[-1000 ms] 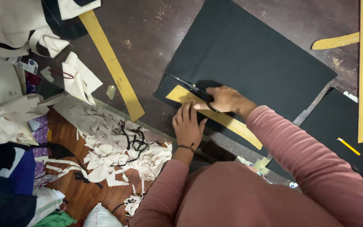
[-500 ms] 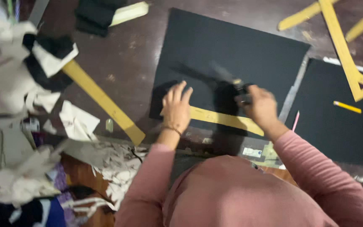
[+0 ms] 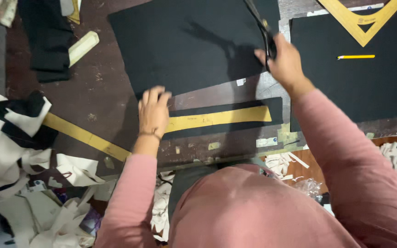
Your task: The person cuts a large piece of black fabric using scissors, guided by a yellow ruler and pencil markings. They then fold the cut fabric, mark it with a pencil, and continue cutting along the marked lines.
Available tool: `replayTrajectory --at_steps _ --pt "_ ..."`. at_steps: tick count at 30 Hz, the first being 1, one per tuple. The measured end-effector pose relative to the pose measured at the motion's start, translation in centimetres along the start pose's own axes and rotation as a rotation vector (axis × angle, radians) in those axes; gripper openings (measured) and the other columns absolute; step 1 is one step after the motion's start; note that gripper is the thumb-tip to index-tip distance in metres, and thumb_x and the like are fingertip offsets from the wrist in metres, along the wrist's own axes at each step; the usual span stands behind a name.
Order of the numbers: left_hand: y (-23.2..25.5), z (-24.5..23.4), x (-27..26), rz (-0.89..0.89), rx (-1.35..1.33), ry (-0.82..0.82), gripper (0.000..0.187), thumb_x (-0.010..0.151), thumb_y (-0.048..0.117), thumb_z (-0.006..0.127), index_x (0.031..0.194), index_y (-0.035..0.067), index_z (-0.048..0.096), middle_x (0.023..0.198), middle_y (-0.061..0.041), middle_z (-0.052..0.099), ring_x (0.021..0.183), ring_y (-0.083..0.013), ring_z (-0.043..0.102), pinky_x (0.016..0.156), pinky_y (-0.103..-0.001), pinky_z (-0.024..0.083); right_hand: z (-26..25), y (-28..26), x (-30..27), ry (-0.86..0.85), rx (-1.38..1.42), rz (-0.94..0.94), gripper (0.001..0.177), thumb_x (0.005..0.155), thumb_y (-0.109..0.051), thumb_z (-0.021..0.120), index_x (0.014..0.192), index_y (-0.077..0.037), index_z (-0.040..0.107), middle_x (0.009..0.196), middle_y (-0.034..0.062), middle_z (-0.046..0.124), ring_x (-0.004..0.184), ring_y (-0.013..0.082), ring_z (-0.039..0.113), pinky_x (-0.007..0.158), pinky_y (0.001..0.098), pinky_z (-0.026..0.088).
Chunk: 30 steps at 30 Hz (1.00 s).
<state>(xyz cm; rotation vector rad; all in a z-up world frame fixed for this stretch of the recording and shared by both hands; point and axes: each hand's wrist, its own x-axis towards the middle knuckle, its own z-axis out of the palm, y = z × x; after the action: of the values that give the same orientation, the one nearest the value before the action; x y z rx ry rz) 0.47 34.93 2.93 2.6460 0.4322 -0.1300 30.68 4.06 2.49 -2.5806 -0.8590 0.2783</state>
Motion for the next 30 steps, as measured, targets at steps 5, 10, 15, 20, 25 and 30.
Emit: replayTrajectory --at_steps 5,10,15,20,25,30 --pt "-6.0 2.5 -6.7 -0.085 0.16 -0.128 0.038 0.093 0.017 0.062 0.13 0.027 0.063 0.136 0.003 0.05 0.128 -0.0255 0.048 0.099 -0.046 0.05 0.8 -2.1 -12.4 -0.189 0.196 0.405 0.05 0.094 -0.057 0.073 0.106 -0.01 0.059 0.088 0.0222 0.068 0.094 0.0501 0.068 0.08 0.0563 0.049" --pt "-8.3 2.1 -6.3 -0.007 0.209 -0.257 0.038 0.096 0.027 0.062 0.134 0.031 0.063 0.128 0.004 0.053 0.12 -0.0228 0.053 0.096 -0.043 0.052 5.6 -2.3 -23.7 -0.224 0.432 0.682 0.053 0.087 -0.061 0.077 0.106 -0.013 0.064 0.087 0.0198 0.07 0.093 0.0443 0.069 0.083 0.0491 0.048" --pt "-12.1 2.7 -5.0 0.252 0.101 -0.353 0.038 0.091 0.027 0.068 0.129 0.024 0.065 0.121 -0.003 0.063 0.114 -0.0293 0.064 0.094 -0.046 0.054 10.9 -9.9 -30.9 -0.044 0.608 0.833 0.051 0.083 -0.055 0.082 0.102 -0.01 0.069 0.078 0.0189 0.07 0.082 0.036 0.067 0.078 0.0437 0.047" --pt "-12.8 0.9 -7.0 0.551 0.017 -0.479 0.047 0.091 0.021 0.071 0.135 0.012 0.059 0.118 -0.012 0.062 0.114 -0.0358 0.062 0.097 -0.049 0.051 19.3 -26.9 -38.1 0.193 1.004 0.906 0.035 0.094 -0.043 0.073 0.096 -0.008 0.067 0.069 0.0164 0.072 0.063 0.0263 0.071 0.059 0.0334 0.053" --pt "-15.4 0.5 -7.6 1.035 0.053 -0.379 0.036 0.088 0.021 0.074 0.122 0.019 0.064 0.122 -0.002 0.057 0.121 -0.0263 0.053 0.098 -0.041 0.046 27.4 -42.2 -41.0 0.383 1.533 1.046 0.046 0.099 -0.048 0.061 0.098 -0.003 0.064 0.067 0.0204 0.069 0.059 0.0283 0.072 0.05 0.0287 0.049" --pt "-17.0 4.4 -6.5 1.496 -0.033 -0.222 0.009 0.095 0.02 0.061 0.103 0.017 0.066 0.1 0.0 0.06 0.103 -0.0216 0.058 0.087 -0.035 0.048 34.4 -50.3 -43.1 0.383 1.802 0.957 0.047 0.095 -0.048 0.061 0.101 -0.001 0.062 0.067 0.0229 0.069 0.058 0.0303 0.072 0.046 0.0283 0.041"
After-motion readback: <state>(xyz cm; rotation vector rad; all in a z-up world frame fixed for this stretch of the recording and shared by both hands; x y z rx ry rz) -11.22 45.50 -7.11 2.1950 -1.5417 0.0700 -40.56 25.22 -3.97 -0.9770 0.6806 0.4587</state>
